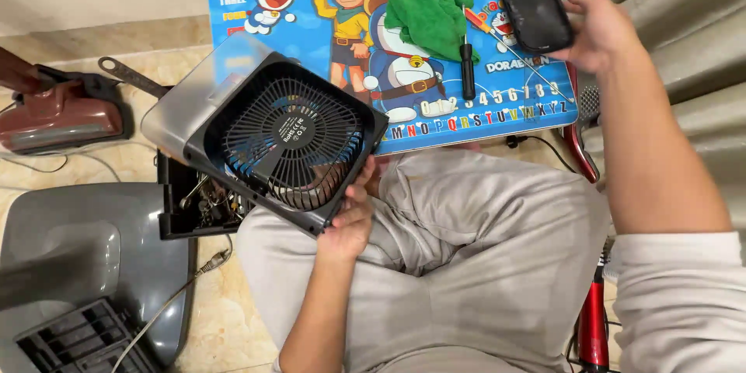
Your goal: Disassembling a portable fan by removing screws with a screwdriver and prying the casing apart.
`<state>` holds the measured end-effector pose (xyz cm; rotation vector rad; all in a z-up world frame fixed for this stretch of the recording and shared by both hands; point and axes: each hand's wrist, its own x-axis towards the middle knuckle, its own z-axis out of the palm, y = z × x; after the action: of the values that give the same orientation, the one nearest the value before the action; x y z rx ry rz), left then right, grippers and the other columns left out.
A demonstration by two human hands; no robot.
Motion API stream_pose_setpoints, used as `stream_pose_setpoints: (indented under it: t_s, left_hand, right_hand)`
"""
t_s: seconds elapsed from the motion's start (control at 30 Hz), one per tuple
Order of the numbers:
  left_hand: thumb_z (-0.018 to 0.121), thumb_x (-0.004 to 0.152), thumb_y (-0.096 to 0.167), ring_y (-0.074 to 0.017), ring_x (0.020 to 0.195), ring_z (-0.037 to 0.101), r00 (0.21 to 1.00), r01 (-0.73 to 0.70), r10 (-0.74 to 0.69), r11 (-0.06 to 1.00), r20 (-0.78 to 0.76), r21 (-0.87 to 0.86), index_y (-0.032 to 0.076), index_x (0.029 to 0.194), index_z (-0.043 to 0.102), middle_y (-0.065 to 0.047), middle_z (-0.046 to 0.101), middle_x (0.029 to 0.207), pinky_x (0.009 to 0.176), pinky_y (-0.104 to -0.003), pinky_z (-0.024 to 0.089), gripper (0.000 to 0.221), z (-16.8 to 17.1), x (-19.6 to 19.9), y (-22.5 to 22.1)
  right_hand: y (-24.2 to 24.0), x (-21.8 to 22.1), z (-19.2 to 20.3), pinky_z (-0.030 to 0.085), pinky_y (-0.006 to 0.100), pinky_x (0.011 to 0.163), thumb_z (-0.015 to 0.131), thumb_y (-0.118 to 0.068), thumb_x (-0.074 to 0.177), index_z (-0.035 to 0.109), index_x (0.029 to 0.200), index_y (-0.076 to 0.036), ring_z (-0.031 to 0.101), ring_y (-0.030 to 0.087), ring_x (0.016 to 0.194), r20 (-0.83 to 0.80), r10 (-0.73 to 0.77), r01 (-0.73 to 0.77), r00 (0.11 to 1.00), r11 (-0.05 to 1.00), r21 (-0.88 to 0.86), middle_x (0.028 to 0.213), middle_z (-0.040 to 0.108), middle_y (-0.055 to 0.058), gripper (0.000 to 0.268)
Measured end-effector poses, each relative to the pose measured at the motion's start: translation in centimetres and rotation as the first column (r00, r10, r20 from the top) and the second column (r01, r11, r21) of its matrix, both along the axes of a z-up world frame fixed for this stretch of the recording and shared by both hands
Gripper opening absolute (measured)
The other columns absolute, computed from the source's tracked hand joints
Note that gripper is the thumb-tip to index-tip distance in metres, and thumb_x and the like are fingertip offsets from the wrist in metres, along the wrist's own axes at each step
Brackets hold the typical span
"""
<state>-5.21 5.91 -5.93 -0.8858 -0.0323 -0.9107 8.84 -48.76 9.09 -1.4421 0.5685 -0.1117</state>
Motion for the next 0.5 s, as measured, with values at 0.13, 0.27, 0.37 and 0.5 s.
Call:
stream_pose_setpoints:
  t_s: [0.13, 0.27, 0.37, 0.5]
  left_hand:
    - [0.072, 0.115, 0.044, -0.0413, 0.126, 0.077, 0.998, -0.068, 0.07, 0.978, -0.002, 0.196, -0.005, 0.181, 0.027, -0.028, 0.043, 0.177, 0.057, -0.033, 0.068, 0.094, 1.4, 0.0, 0.1]
    - [0.068, 0.112, 0.057, -0.0475, 0.107, 0.075, 0.983, 0.018, -0.027, 0.999, 0.182, 0.05, -0.006, 0.185, 0.008, -0.042, 0.05, 0.16, 0.051, -0.04, 0.06, 0.114, 0.5, -0.2, 0.0]
    - [0.058, 0.116, 0.06, -0.0381, 0.069, 0.072, 0.951, 0.121, -0.128, 0.992, 0.282, 0.044, -0.013, 0.179, 0.014, -0.048, 0.07, 0.134, 0.042, -0.035, 0.044, 0.106, 0.4, 0.2, 0.3]
    - [0.048, 0.121, 0.054, -0.0245, 0.046, 0.055, 0.935, 0.231, -0.274, 0.952, 0.227, 0.199, -0.017, 0.174, 0.014, -0.031, 0.066, 0.078, 0.038, -0.031, 0.029, 0.095, 1.3, 1.2, 0.9]
  right_hand:
    - [2.5, -0.4, 0.7, 0.07, 0.025, 0.084, 0.076, -0.036, 0.108, 0.08, 0.13, -0.009, 0.08, 0.009, 0.103, 0.032, -0.069, 0.076, 0.997, 0.893, -0.444, 0.123, 0.083, 0.003, 0.035]
    - [2.7, -0.4, -0.5, 0.066, 0.032, 0.097, 0.073, -0.025, 0.117, 0.065, 0.151, 0.002, 0.077, 0.023, 0.115, 0.103, 0.129, -0.033, 0.986, 0.765, -0.643, 0.133, 0.076, 0.02, 0.044]
    - [3.0, -0.8, -0.9, 0.064, 0.04, 0.101, 0.073, -0.017, 0.118, 0.054, 0.162, 0.007, 0.075, 0.033, 0.121, 0.137, 0.214, -0.063, 0.967, 0.723, -0.688, 0.14, 0.072, 0.03, 0.054]
    - [3.1, -2.6, -2.0, 0.06, 0.049, 0.108, 0.081, 0.009, 0.113, 0.06, 0.153, 0.016, 0.072, 0.041, 0.126, 0.276, 0.373, 0.055, 0.886, 0.507, -0.86, 0.144, 0.071, 0.035, 0.046]
